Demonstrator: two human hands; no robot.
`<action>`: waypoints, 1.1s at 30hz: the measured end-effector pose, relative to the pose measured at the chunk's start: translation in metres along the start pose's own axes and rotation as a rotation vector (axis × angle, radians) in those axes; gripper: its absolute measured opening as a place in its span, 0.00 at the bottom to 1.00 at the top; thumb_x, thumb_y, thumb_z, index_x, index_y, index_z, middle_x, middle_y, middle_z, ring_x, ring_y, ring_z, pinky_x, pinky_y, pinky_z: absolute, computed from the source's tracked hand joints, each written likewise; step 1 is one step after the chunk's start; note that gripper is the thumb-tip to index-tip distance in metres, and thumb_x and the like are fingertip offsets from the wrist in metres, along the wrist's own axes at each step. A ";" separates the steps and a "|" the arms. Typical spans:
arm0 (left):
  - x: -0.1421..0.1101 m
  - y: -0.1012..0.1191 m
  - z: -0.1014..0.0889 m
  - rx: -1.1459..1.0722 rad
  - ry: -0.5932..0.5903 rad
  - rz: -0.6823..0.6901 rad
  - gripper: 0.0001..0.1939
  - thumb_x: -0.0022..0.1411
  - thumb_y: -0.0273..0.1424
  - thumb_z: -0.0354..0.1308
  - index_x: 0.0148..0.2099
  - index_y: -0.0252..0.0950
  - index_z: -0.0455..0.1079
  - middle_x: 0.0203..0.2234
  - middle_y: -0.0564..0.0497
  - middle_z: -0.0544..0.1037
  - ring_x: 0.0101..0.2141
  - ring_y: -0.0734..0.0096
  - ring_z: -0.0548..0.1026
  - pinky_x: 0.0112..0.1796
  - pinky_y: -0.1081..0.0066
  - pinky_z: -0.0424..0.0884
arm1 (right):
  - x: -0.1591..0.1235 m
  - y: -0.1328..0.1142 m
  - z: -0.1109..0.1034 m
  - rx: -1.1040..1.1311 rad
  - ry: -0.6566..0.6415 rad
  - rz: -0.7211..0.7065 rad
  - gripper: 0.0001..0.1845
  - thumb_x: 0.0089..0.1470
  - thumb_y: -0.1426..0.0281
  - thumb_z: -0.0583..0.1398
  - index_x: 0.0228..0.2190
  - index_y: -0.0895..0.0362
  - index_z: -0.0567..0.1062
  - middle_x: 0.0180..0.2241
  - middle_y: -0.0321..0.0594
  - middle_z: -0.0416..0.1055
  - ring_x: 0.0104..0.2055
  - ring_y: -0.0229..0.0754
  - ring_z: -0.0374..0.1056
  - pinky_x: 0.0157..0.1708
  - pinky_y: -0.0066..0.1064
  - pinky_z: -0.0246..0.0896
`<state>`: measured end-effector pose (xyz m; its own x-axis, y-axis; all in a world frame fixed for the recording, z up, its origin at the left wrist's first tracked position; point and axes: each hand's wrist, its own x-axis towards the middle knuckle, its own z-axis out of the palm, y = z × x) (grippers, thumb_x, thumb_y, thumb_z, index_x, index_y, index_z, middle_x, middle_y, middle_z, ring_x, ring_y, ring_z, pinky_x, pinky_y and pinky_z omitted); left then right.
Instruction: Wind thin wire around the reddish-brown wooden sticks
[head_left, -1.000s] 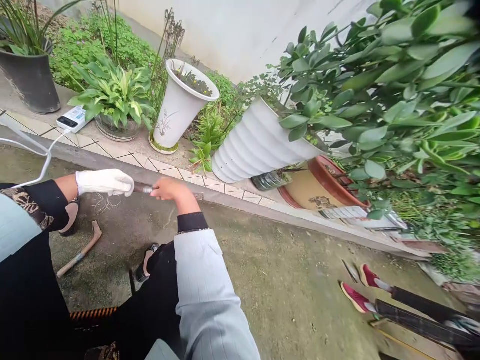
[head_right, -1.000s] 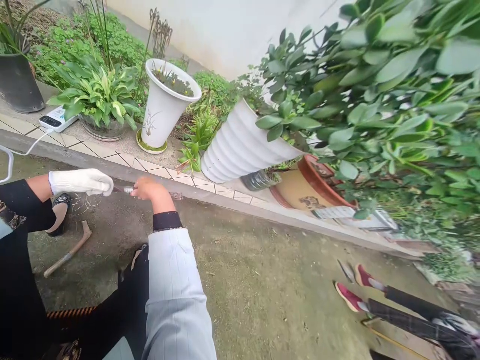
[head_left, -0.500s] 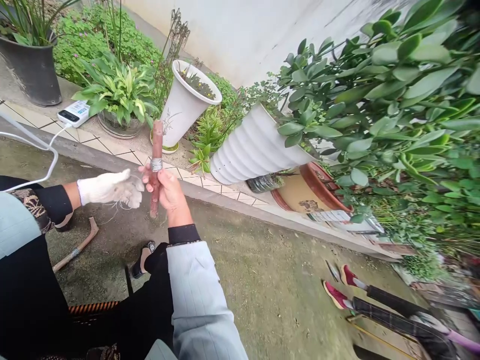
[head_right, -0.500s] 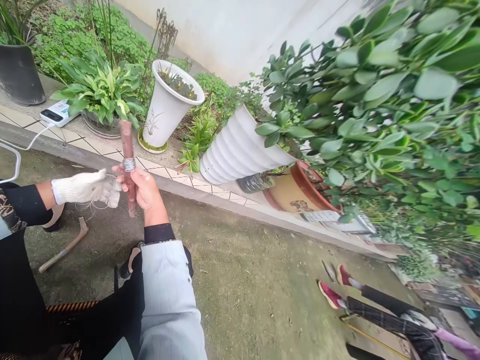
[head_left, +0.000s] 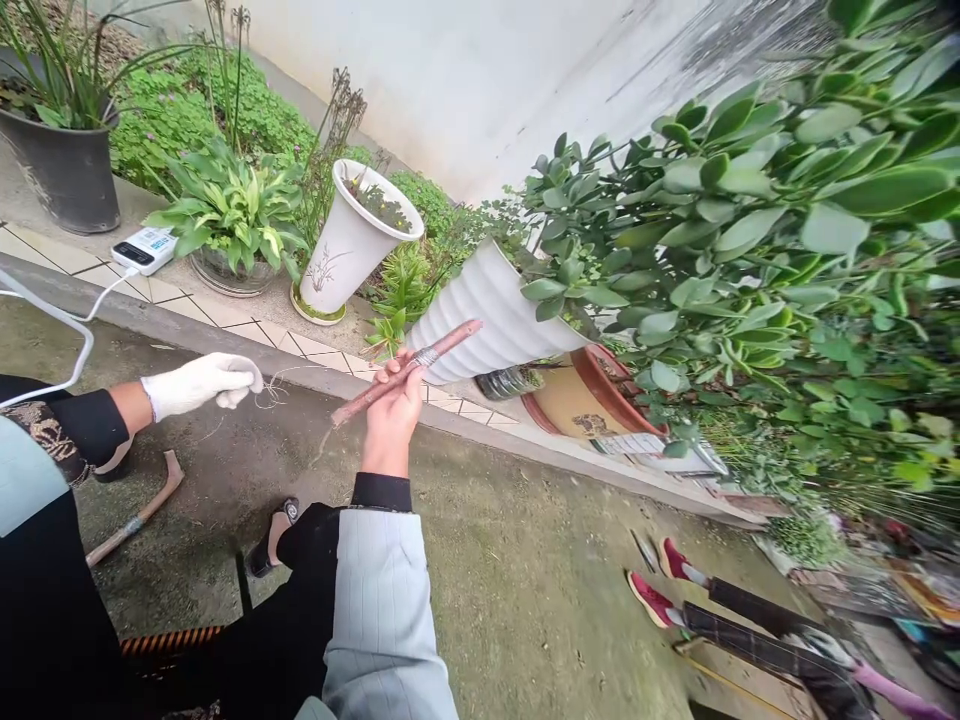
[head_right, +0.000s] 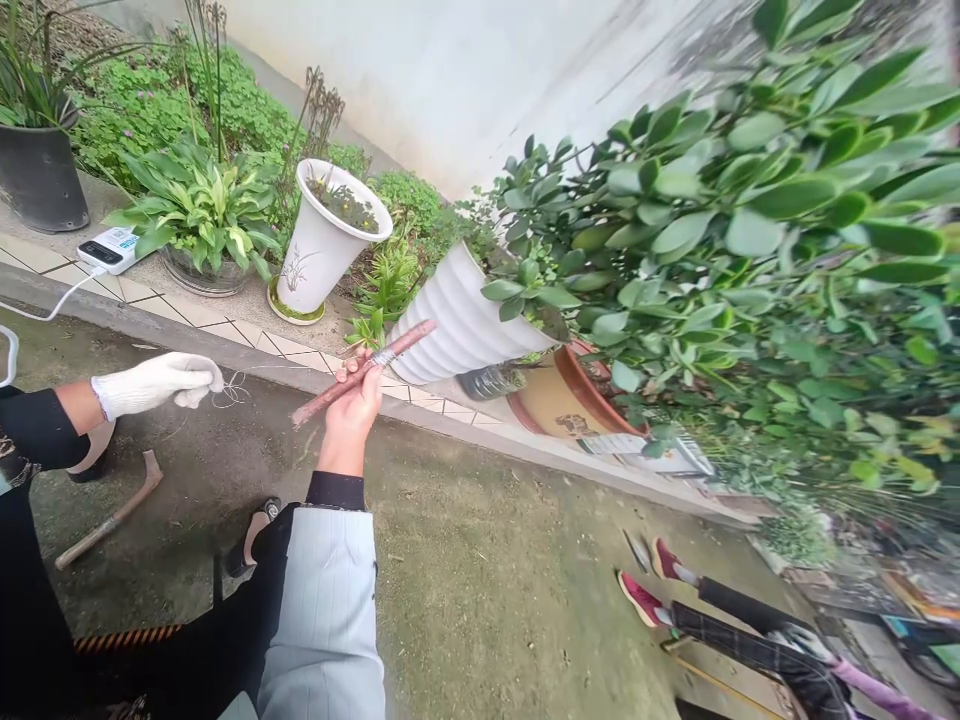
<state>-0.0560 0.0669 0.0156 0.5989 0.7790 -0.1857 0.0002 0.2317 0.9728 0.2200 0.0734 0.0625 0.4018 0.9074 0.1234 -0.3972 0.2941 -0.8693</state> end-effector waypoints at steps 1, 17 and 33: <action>0.001 0.001 -0.001 0.053 0.039 0.006 0.11 0.60 0.36 0.55 0.36 0.31 0.70 0.16 0.55 0.65 0.18 0.77 0.61 0.23 0.75 0.62 | 0.003 -0.003 -0.005 0.011 0.033 -0.027 0.13 0.58 0.59 0.54 0.37 0.55 0.70 0.42 0.41 0.67 0.32 0.33 0.60 0.28 0.26 0.61; 0.012 -0.007 -0.014 0.409 0.124 0.077 0.24 0.56 0.40 0.58 0.53 0.37 0.67 0.52 0.45 0.72 0.51 0.59 0.68 0.50 0.66 0.65 | -0.008 0.001 0.007 -0.054 -0.098 0.109 0.16 0.53 0.56 0.59 0.38 0.53 0.71 0.42 0.42 0.69 0.31 0.34 0.61 0.25 0.26 0.60; 0.028 0.006 0.010 0.324 -0.116 0.127 0.14 0.60 0.39 0.54 0.35 0.32 0.73 0.29 0.49 0.75 0.23 0.76 0.65 0.23 0.77 0.58 | -0.009 0.037 0.029 -0.684 -0.426 0.475 0.14 0.54 0.61 0.57 0.32 0.60 0.74 0.24 0.37 0.68 0.21 0.32 0.57 0.20 0.24 0.52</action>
<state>-0.0313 0.0844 0.0177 0.6976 0.7138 -0.0622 0.1627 -0.0733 0.9840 0.1773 0.0848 0.0428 -0.0684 0.9604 -0.2700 0.1836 -0.2539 -0.9496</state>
